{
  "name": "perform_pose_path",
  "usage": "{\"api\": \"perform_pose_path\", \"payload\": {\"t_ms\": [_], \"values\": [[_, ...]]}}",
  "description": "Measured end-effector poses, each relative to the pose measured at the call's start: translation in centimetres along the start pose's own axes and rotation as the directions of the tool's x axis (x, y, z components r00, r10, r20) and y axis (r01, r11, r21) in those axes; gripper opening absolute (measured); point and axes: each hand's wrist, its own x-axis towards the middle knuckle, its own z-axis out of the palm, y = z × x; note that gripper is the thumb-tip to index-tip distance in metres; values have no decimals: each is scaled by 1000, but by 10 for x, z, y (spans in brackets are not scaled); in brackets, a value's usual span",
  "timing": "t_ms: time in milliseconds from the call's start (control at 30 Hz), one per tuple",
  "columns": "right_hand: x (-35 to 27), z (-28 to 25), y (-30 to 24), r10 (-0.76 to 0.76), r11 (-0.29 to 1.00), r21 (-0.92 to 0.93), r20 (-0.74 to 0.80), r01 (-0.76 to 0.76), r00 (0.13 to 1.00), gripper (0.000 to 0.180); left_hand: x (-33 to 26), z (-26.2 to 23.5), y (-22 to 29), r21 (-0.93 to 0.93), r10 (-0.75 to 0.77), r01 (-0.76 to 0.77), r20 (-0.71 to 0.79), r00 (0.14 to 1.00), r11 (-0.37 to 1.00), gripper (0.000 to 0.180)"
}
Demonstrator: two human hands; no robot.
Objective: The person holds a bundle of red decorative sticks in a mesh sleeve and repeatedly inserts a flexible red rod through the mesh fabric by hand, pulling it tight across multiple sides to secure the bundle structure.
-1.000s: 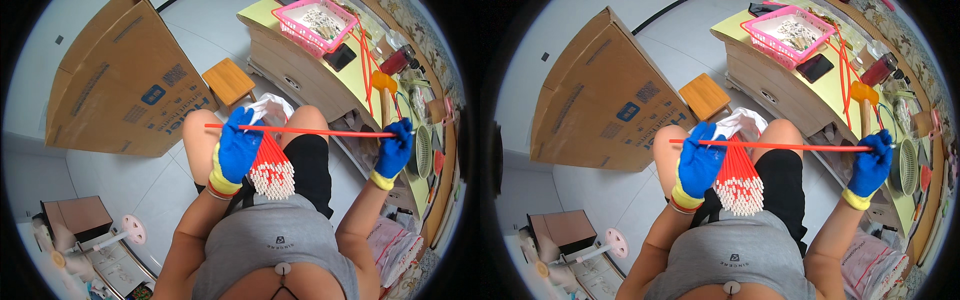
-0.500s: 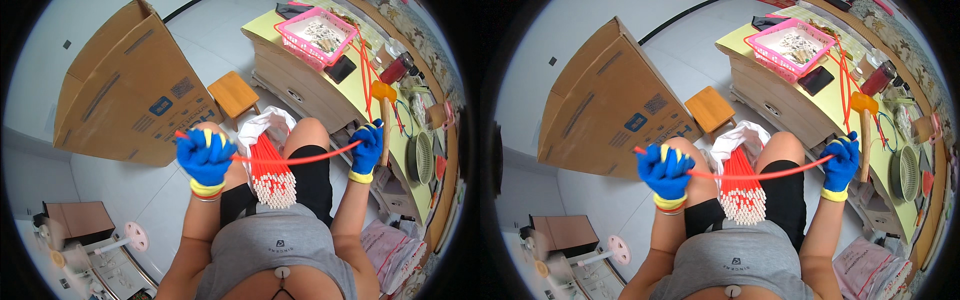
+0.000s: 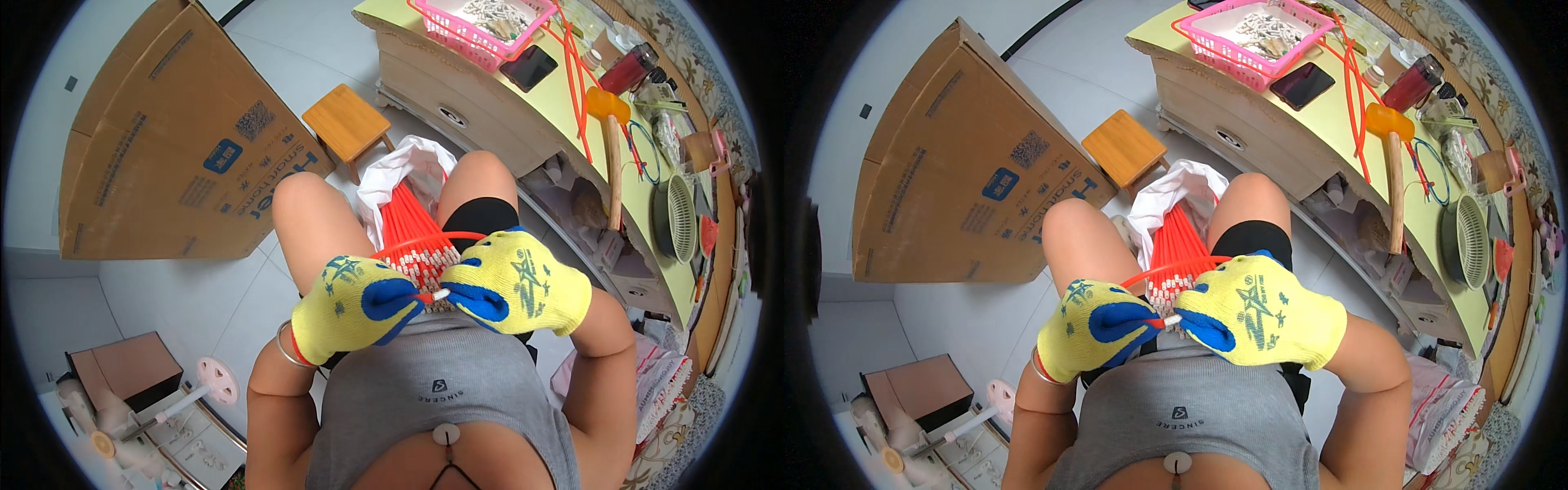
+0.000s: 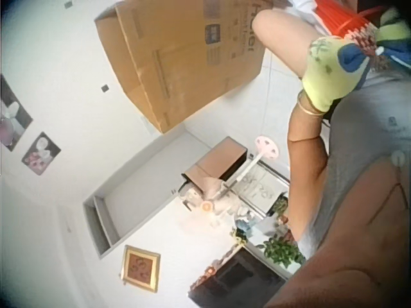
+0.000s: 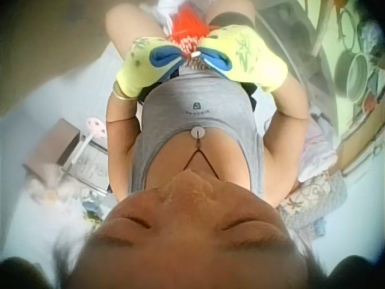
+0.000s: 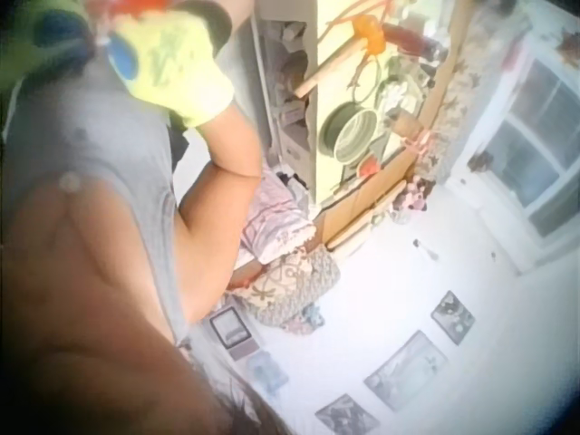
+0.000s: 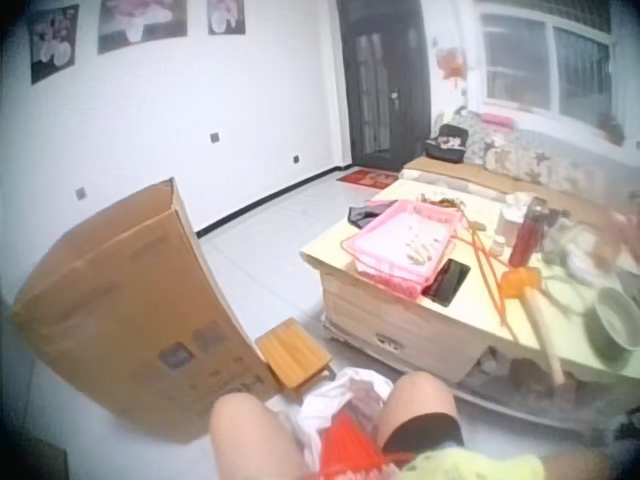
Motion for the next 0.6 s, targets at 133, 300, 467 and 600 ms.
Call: {"api": "perform_pose_path", "payload": {"t_ms": [133,300,467,600], "values": [[3,1,1,-35,994,-101,39,39,999,18,1,3,5,64,-63,61,23,998,996,22],[3,9,-1,62,971,-239,147,-25,987,18,-7,16,0,122,-64,59,36,997,991,28],[4,12,22,-52,999,9,120,51,991,35,-8,15,-16,25,-35,33,67,997,999,35],[0,15,36,-54,992,115,-7,54,999,25,6,1,-13,-84,-27,22,-54,998,996,31]]}}
